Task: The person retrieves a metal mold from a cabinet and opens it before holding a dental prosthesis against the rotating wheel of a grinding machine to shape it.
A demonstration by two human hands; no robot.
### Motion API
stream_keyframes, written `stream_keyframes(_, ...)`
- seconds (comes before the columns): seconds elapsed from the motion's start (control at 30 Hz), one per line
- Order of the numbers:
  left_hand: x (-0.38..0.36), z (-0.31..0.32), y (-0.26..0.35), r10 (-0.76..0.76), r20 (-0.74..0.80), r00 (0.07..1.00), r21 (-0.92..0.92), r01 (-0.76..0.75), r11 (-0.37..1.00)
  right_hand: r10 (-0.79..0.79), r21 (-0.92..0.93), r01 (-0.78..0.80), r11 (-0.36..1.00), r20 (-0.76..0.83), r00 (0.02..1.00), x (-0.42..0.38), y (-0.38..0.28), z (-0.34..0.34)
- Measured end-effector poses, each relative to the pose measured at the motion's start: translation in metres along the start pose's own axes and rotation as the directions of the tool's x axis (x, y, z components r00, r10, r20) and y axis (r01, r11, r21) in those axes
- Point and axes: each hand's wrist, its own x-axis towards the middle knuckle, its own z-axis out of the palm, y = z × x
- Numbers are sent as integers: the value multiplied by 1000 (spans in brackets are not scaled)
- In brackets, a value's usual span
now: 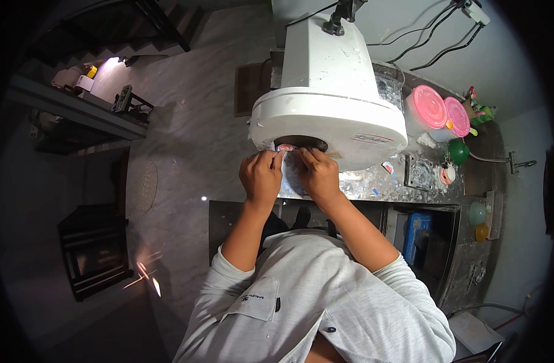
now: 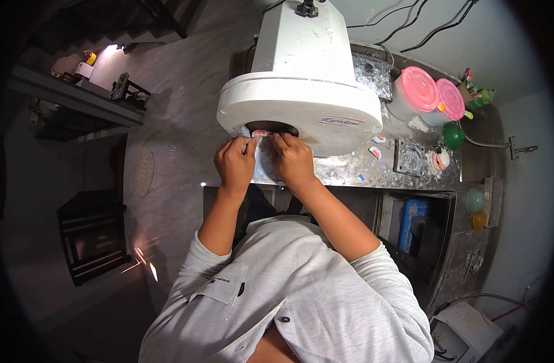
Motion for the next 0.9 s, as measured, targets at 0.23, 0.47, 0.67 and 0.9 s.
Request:
stream_keyframes(0.23, -1, 1, -2, 0, -3, 1000, -1, 0, 1000, -7, 35, 8, 999, -2, 1000, 1, 1, -1)
stream_keyframes(0.47, -4, 1, -3, -47, 52, 998, 29, 46, 999, 7, 56, -6, 998, -22, 1000, 1, -1, -1)
stream_keyframes(0.67, -3, 0, -5, -12, 26, 1000, -29, 13, 999, 34, 114, -31, 993, -25, 999, 1, -3, -5)
stream_keyframes(0.9, -16, -15, 10, -127, 135, 983, -172, 149, 974, 402, 315, -446, 838, 197, 894, -3, -26, -39)
